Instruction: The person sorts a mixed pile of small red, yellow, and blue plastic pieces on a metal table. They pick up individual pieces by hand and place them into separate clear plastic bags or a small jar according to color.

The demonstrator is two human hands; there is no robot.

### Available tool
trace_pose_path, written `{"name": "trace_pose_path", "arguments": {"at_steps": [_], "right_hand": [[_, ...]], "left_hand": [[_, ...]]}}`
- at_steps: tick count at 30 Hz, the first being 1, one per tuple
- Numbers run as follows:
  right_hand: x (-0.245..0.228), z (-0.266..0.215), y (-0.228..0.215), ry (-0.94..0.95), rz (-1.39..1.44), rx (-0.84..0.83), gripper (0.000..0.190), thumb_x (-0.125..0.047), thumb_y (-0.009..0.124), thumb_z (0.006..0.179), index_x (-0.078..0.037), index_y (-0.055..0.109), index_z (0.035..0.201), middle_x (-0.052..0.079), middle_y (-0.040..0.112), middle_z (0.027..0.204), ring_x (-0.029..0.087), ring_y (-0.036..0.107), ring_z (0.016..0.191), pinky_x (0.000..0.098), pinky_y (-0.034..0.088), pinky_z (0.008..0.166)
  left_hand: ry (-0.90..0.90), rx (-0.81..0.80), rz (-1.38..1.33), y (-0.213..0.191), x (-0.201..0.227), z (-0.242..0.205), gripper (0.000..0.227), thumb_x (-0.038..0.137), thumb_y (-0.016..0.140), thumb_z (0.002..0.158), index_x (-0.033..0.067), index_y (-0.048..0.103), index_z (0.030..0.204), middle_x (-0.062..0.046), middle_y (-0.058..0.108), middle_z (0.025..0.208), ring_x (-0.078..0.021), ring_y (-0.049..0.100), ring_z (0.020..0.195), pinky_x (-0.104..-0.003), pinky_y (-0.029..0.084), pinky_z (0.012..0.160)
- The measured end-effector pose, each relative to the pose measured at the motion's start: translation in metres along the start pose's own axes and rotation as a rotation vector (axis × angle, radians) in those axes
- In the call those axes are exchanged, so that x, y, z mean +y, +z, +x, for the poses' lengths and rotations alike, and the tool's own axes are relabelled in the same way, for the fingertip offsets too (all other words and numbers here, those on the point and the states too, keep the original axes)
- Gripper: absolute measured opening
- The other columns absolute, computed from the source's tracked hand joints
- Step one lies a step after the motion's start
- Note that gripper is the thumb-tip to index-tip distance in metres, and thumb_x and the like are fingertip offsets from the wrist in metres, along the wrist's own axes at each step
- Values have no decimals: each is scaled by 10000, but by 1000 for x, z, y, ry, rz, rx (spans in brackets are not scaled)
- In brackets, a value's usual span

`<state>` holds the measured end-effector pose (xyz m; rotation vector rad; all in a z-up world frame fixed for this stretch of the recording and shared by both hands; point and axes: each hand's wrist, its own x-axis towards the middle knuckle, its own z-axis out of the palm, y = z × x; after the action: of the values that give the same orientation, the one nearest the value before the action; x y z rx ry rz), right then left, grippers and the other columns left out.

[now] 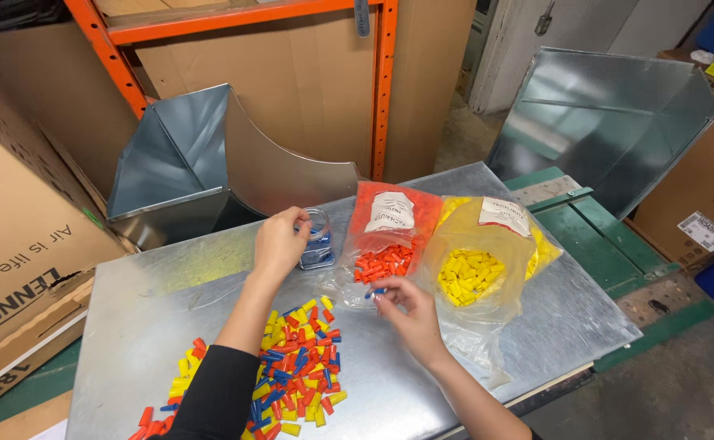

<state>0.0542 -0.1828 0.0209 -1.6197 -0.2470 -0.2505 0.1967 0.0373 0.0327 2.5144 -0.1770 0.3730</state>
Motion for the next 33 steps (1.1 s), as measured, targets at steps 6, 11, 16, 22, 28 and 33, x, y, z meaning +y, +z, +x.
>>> {"name": "trace_pose_path", "arguments": {"at_steps": [6, 11, 16, 22, 28, 33], "right_hand": [[-12, 60, 17, -103, 61, 81, 211, -42, 661, 857, -40, 670, 1068, 63, 690, 746, 89, 610, 652, 237, 493, 651], [-10, 112, 44, -183, -111, 91, 171, -74, 675, 862, -83, 686, 1032, 42, 716, 802, 75, 615, 688, 225, 504, 664], [20, 150, 65, -147, -614, -9, 168, -188, 675, 840, -201, 696, 1006, 47, 737, 837, 226, 674, 764, 343, 523, 726], [49, 165, 84, -119, -1080, -272, 211, -310, 559, 894, -261, 699, 1045, -34, 728, 868, 232, 697, 861, 395, 551, 786], [11, 144, 86, -227, -914, -194, 234, -205, 528, 903, -104, 655, 1072, 56, 711, 974, 272, 662, 819, 435, 509, 618], [-9, 105, 73, -293, -667, -90, 207, -175, 547, 896, -102, 667, 1047, 15, 698, 935, 163, 592, 720, 338, 464, 641]], "left_hand": [[74, 57, -18, -12, -1, -13, 141, 199, 642, 837, 196, 687, 970, -28, 697, 884, -287, 661, 840, -422, 536, 755], [155, 119, -141, -36, -5, -39, 154, 152, 614, 857, 144, 695, 987, -63, 706, 903, -270, 661, 769, -399, 529, 740], [108, 127, -199, -68, -12, -80, 148, 163, 609, 853, 160, 703, 967, -39, 714, 887, -240, 668, 735, -391, 524, 711], [-85, 87, -184, -109, -17, -133, 153, 192, 615, 873, 180, 718, 986, -2, 730, 880, -179, 668, 742, -301, 528, 694], [-139, 41, -164, -123, -28, -164, 208, 259, 552, 897, 163, 706, 997, 41, 731, 982, -114, 638, 754, -292, 507, 647], [-186, 32, -184, -132, -24, -187, 197, 269, 561, 894, 168, 696, 994, 42, 733, 974, -121, 666, 784, -290, 519, 672]]}}
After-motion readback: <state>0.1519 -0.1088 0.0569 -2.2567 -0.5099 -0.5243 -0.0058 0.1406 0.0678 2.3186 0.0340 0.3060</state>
